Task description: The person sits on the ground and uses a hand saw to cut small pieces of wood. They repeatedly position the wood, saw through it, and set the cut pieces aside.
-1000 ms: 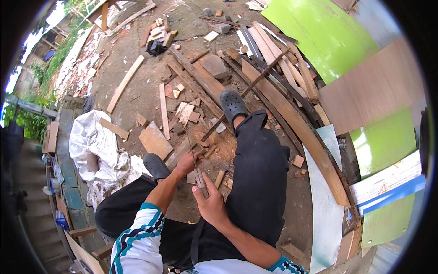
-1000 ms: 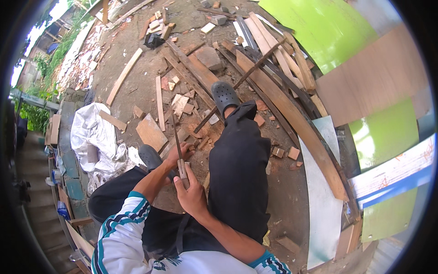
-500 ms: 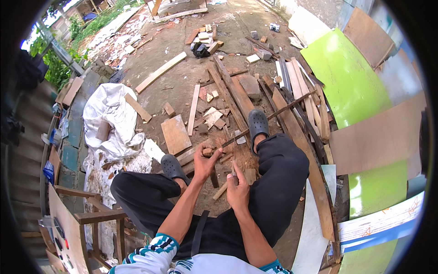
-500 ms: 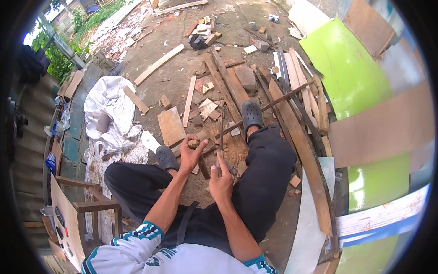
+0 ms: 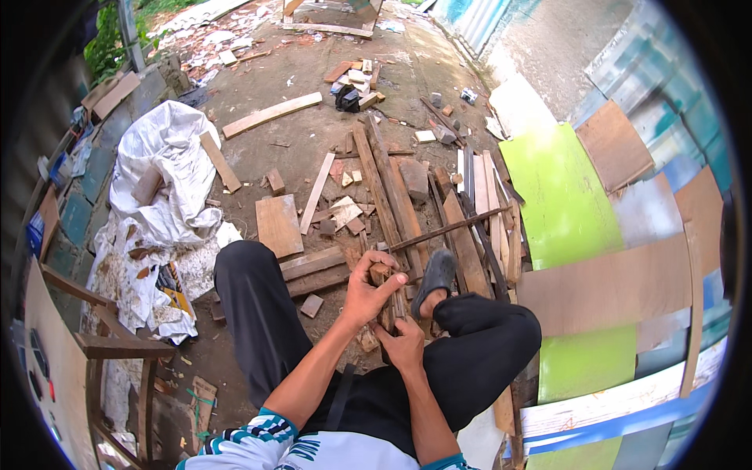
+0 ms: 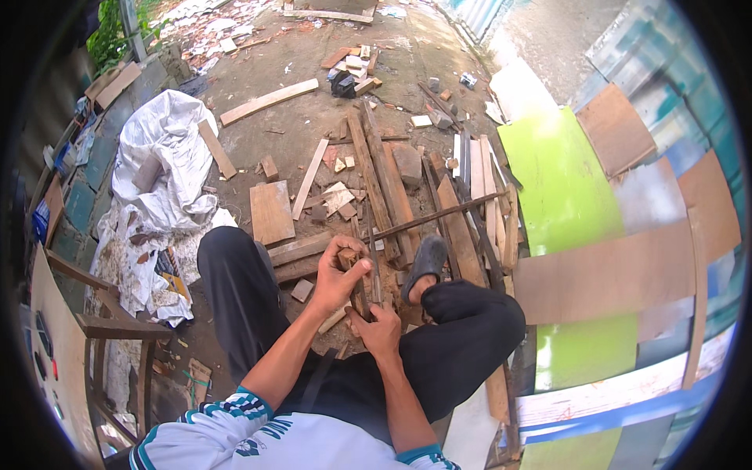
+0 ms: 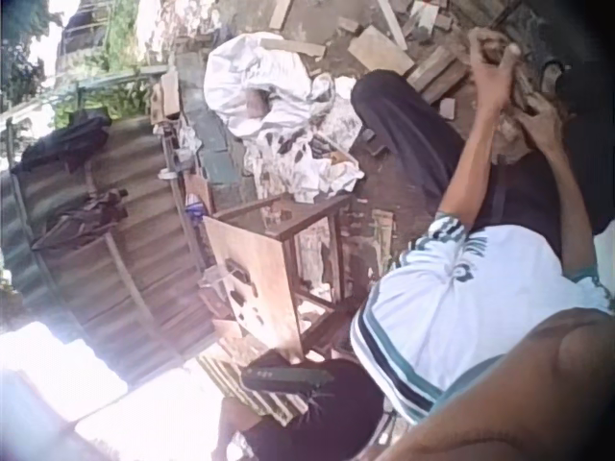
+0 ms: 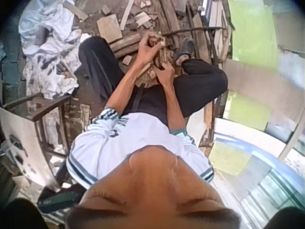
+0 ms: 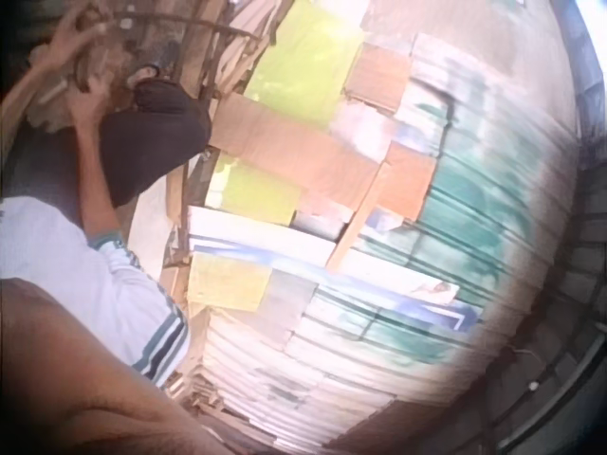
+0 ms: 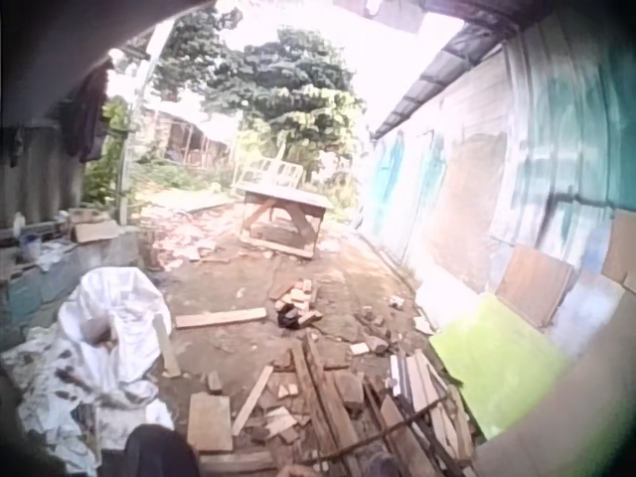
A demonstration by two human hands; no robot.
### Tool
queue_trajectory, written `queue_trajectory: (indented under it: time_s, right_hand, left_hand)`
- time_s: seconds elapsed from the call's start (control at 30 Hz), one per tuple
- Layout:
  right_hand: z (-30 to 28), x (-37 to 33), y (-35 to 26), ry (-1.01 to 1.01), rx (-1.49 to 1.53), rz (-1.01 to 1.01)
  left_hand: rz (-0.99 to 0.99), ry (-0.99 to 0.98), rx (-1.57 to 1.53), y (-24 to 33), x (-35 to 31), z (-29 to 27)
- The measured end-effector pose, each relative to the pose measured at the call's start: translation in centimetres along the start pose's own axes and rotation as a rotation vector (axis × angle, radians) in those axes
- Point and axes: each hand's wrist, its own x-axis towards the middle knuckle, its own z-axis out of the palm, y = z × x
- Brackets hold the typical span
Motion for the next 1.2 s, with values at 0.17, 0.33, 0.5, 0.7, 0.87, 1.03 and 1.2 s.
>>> queue_trajectory:
  time_s: [0.17,0.33,0.5,0.7,0.87,1.03,1.2]
  right_hand:
    - [1.3,0.6,1.0,0.164,-0.129,-0.078]
    - [1.7,1.4,3.4,0.197,-0.174,-0.007]
    - [1.5,1.7,4.7,0.099,-0.215,0.102]
    - [1.0,1.6,5.9,0.029,-0.187,0.126]
    - [0.8,1.6,5.8,0.058,-0.239,0.112]
    - [0.5,1.4,5.9,0.08,-0.195,0.059]
    - [1.1,1.3,5.7,0.086,-0.162,0.06]
  left_hand:
    - [0.364,0.182,0.604,0.4,0.7,-1.0]
    - [0.361,0.113,0.777,-0.3,0.8,-1.7]
    - [0.304,0.071,0.861,-1.9,1.6,-2.3]
    - [-0.133,0.338,0.57,-2.3,2.6,-1.5]
    - [-0.258,0.291,0.338,-4.5,2.4,-2.5]
    - [-0.282,-0.055,0.315,-4.4,1.9,-0.9]
    - [-0.364,-0.087,0.198,-4.4,0.3,1.6]
